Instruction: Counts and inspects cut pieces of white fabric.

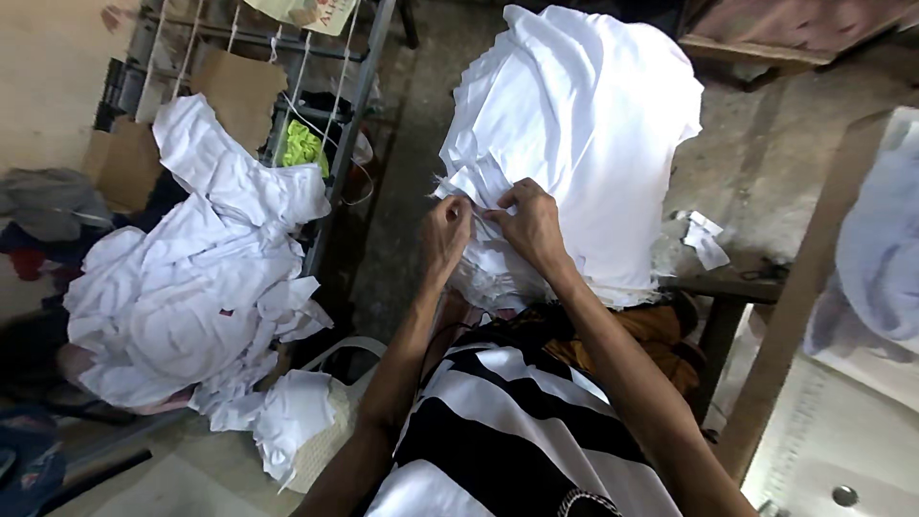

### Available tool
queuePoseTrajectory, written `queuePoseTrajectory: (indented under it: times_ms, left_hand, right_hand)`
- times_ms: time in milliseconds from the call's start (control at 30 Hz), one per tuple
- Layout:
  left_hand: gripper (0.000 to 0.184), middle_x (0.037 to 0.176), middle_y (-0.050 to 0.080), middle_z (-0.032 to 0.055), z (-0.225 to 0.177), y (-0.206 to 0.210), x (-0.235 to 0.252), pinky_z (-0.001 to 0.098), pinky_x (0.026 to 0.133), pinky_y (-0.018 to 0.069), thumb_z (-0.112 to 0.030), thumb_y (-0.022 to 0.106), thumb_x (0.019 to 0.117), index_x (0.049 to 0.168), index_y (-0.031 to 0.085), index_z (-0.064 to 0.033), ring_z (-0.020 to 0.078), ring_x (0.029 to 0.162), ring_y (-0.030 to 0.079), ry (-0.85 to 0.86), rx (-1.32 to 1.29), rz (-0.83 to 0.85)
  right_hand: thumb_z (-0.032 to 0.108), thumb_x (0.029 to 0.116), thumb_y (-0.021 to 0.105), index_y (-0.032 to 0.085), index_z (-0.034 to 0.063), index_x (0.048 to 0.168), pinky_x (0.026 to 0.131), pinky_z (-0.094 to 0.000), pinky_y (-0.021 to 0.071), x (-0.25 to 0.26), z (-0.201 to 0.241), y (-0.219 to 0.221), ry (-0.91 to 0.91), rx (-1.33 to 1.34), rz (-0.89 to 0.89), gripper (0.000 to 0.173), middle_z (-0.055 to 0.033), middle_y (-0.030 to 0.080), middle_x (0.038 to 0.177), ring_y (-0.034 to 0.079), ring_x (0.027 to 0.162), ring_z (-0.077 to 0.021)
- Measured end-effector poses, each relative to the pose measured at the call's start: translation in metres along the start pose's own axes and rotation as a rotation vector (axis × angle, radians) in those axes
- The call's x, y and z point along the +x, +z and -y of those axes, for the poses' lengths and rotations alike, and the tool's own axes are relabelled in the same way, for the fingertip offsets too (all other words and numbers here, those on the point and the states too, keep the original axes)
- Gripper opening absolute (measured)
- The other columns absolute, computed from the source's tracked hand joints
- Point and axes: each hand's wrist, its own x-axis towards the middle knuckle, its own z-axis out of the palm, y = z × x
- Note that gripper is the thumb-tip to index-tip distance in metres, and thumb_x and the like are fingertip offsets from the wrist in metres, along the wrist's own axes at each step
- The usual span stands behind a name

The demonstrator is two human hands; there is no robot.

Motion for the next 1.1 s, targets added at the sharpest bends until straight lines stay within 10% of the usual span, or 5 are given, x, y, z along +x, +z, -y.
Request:
queuePoseTrajectory:
  times_ms: [167, 600, 1100]
  left_hand:
    - [0.05, 0.086, 0.069, 0.0108, -0.012, 0.001, 0.009, 0.0426, 0.074, 0.0553, -0.052, 0.063, 0.0981, 0.098, 0.072, -0.0025, 0.0207, 0.076, 0.066, -0.074, 0.099, -0.002]
    - [0.029, 0.084, 0.07, 0.0129, -0.018, 0.008, 0.017, 0.0461, 0.076, 0.056, -0.029, 0.064, 0.0997, 0.097, 0.072, -0.0012, 0.0236, 0.078, 0.069, -0.082, 0.167, -0.006]
    - [0.056, 0.089, 0.071, 0.0151, -0.034, 0.007, 0.02, 0.0526, 0.079, 0.0556, -0.056, 0.066, 0.0945, 0.099, 0.071, -0.0011, 0.0292, 0.085, 0.07, -0.185, 0.247, 0.061]
  right_hand:
    - [0.013, 0.0867, 0.082, 0.07, -0.0022, 0.093, 0.076, -0.0488, 0.0575, 0.0, 0.001, 0.001, -0.003, 0.011, 0.028, 0.02, -0.0188, 0.067, 0.105, 0.068, 0.089, -0.0322]
    - [0.006, 0.1, 0.06, 0.065, 0.0014, 0.114, 0.076, -0.0446, 0.0578, -0.002, -0.01, -0.009, 0.019, 0.154, 0.036, 0.015, -0.0153, 0.07, 0.101, 0.069, 0.086, -0.0262]
    - [0.004, 0.0907, 0.076, 0.052, 0.0032, 0.126, 0.073, -0.0444, 0.0584, 0.001, -0.004, -0.005, 0.051, 0.198, -0.036, 0.043, -0.0166, 0.069, 0.101, 0.07, 0.086, -0.0292]
